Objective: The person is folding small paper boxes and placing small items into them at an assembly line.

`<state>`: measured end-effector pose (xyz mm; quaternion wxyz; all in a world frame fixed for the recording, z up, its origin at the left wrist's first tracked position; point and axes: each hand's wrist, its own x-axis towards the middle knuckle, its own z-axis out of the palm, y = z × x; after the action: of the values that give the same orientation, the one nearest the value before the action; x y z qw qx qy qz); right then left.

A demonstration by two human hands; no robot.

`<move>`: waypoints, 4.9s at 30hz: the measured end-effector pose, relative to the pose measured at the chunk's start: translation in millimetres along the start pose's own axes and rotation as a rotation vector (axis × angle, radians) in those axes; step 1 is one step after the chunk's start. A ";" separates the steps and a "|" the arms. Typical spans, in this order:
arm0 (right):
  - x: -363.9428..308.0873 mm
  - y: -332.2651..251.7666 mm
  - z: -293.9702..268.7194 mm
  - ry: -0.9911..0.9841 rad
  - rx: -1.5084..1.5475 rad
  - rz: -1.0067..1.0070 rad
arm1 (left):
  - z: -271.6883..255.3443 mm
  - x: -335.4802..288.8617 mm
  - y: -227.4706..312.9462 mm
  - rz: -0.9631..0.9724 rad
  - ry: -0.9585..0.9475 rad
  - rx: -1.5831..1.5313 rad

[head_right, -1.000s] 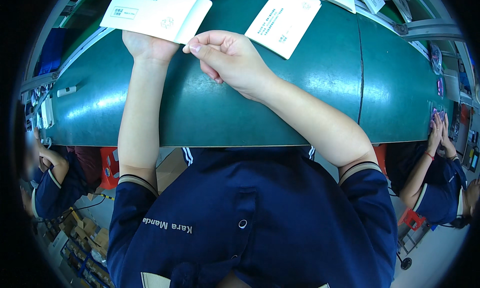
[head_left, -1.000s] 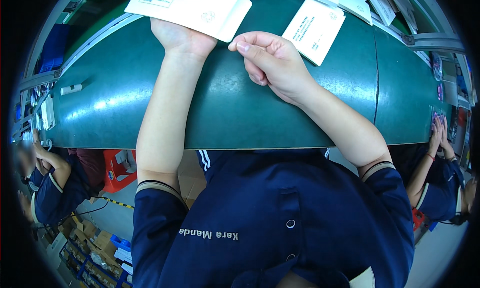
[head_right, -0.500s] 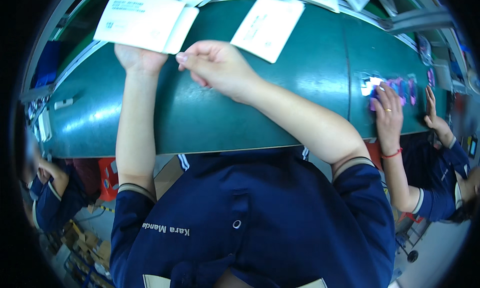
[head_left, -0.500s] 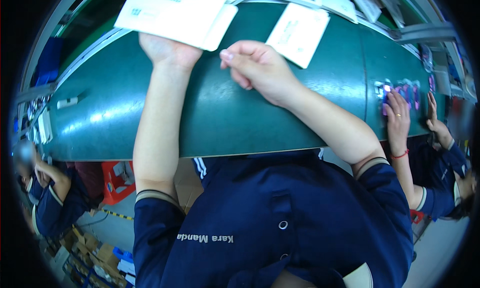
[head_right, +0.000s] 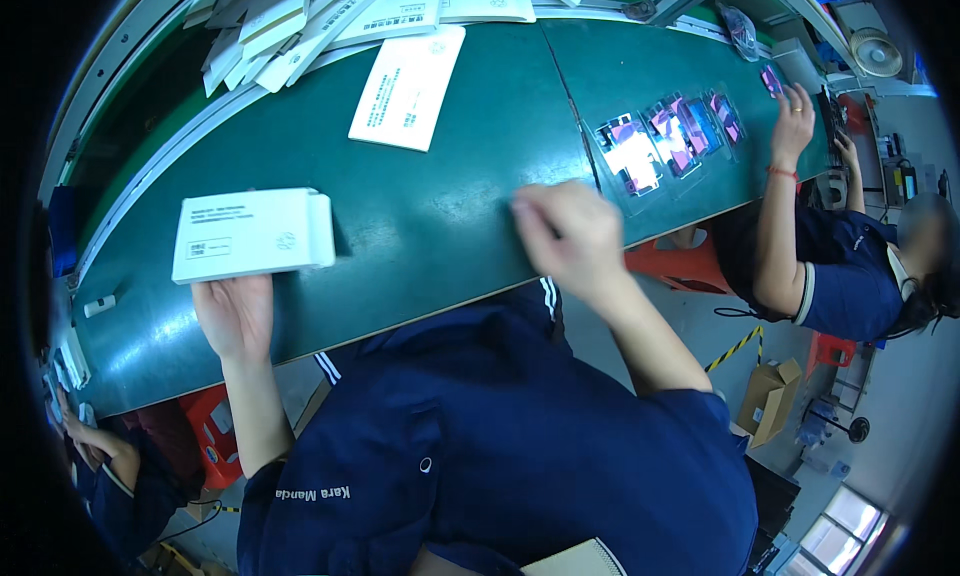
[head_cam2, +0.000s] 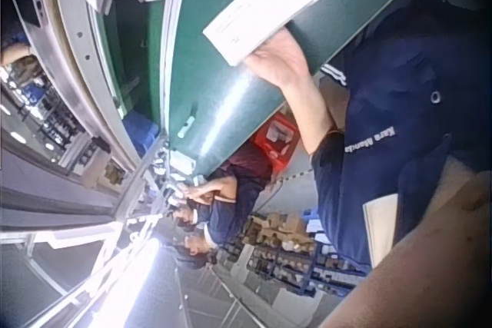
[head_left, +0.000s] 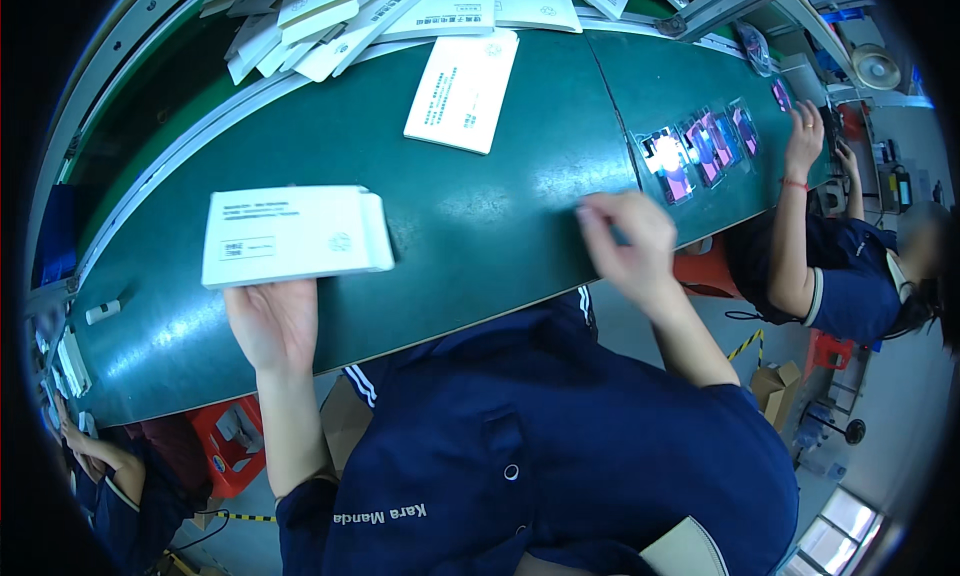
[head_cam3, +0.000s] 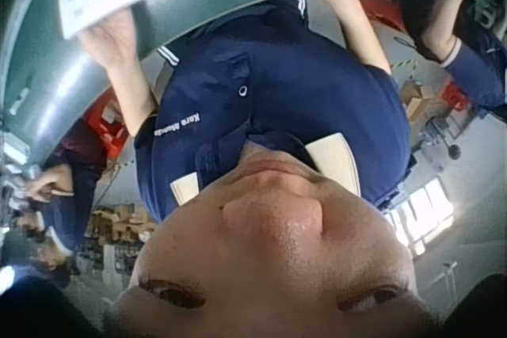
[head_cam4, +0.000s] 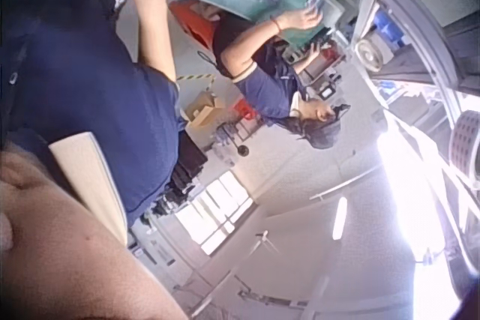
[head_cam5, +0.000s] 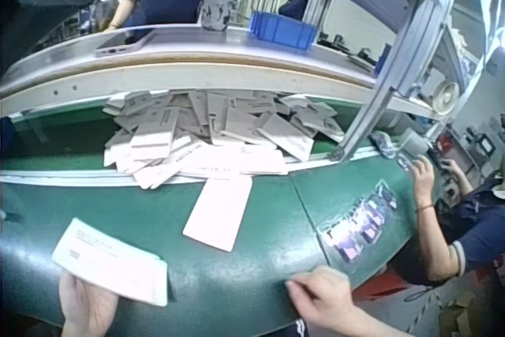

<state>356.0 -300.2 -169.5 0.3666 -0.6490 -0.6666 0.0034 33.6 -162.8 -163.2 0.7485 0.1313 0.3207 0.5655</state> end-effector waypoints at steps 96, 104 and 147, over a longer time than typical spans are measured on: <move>35.6 -80.3 61.2 -0.315 0.608 -0.418 | 16.6 -21.0 -33.2 0.127 -0.281 0.760; 40.2 -38.3 69.4 -0.411 -0.054 -0.209 | -17.1 -4.0 -2.1 0.869 0.046 2.188; -23.6 121.8 -76.8 -0.020 -0.290 0.386 | 31.5 -10.5 -75.3 0.833 -0.712 2.062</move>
<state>496.4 -337.7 -183.3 0.2554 -0.8103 -0.5271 -0.0160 109.2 -191.9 -177.9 0.0916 0.9233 0.3320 0.1700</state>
